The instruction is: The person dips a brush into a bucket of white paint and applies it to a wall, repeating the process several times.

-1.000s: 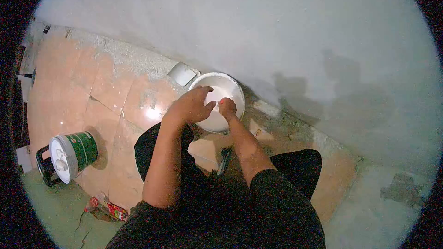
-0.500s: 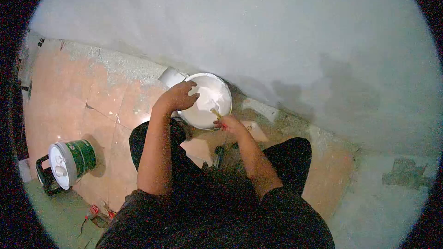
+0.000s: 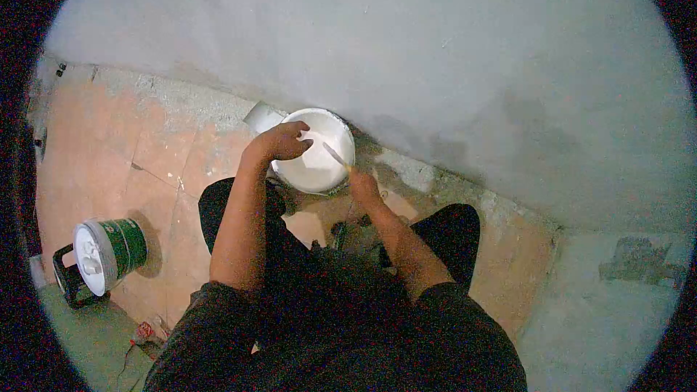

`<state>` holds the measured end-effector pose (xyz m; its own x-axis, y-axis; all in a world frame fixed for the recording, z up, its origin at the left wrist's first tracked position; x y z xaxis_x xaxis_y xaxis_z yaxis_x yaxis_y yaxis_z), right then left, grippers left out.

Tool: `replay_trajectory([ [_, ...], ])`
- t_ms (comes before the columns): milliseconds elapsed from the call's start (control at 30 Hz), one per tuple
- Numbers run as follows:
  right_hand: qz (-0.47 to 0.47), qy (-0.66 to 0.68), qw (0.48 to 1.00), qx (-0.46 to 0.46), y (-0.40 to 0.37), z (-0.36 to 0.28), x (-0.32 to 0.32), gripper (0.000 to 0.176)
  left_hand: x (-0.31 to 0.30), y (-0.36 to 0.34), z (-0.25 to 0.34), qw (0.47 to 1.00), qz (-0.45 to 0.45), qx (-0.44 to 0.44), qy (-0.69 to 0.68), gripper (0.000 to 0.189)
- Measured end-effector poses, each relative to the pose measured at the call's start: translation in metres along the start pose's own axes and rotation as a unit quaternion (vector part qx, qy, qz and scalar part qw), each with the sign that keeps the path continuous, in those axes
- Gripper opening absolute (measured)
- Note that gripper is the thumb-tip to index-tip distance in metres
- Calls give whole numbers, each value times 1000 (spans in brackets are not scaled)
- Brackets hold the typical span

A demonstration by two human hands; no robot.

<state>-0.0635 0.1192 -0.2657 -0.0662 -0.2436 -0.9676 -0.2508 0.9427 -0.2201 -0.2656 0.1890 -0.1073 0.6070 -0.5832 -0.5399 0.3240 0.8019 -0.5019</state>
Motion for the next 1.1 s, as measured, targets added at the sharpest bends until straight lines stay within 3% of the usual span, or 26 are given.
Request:
replay_trajectory([
  [33, 2, -49, 999, -19, 2, 2, -4, 14, -1, -1, 0, 1000, 0, 0, 0, 51],
  [67, 13, -126, 987, -102, 13, 26, 52, 15, -2, -1, 1, 1000, 0, 6, -3, 51],
  [200, -79, -116, 987, -83, 14, 22, 14, 16, -4, -1, 5, 1000, -4, 2, -4, 51],
  [300, -9, -120, 987, -109, 22, 28, 24, 14, -1, 3, 0, 1000, -15, -14, 1, 52],
  [333, -73, -105, 991, -42, 19, 23, 3, 12, -1, 3, 1, 1000, -12, -8, 2, 52],
  [500, -85, -101, 991, -23, 26, 28, 18, 13, -1, 4, 5, 1000, -18, 11, 15, 52],
  [700, -60, -111, 989, -75, 25, 30, 24, 13, 0, 8, 0, 1000, 1, 20, 16, 52],
  [867, -120, -107, 987, -24, 23, 24, 3, 17, 0, 8, 2, 1000, -2, 23, 19, 52],
  [967, -60, -129, 988, -58, 23, 24, 4, 18, -4, 3, 7, 1000, 1, 15, 19, 51],
  [1000, -91, -154, 982, -61, 27, 29, 21, 19, -5, 0, 9, 1000, -8, 4, 11, 53],
  [1100, -39, -159, 980, -112, 14, 10, -15, 19, -3, 2, 4, 1000, -16, -5, -1, 54],
])
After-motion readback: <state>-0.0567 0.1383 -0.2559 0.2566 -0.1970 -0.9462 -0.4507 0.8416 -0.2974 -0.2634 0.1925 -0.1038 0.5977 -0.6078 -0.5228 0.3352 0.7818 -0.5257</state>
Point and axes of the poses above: each hand's wrist, its own y-axis towards the middle knuckle, its own x-axis out of the palm, z = x × y, the point moved 8 cm from there along y, towards the middle knuckle, and after that the axes turned 10 degrees about -y, right-handed, at the moved point
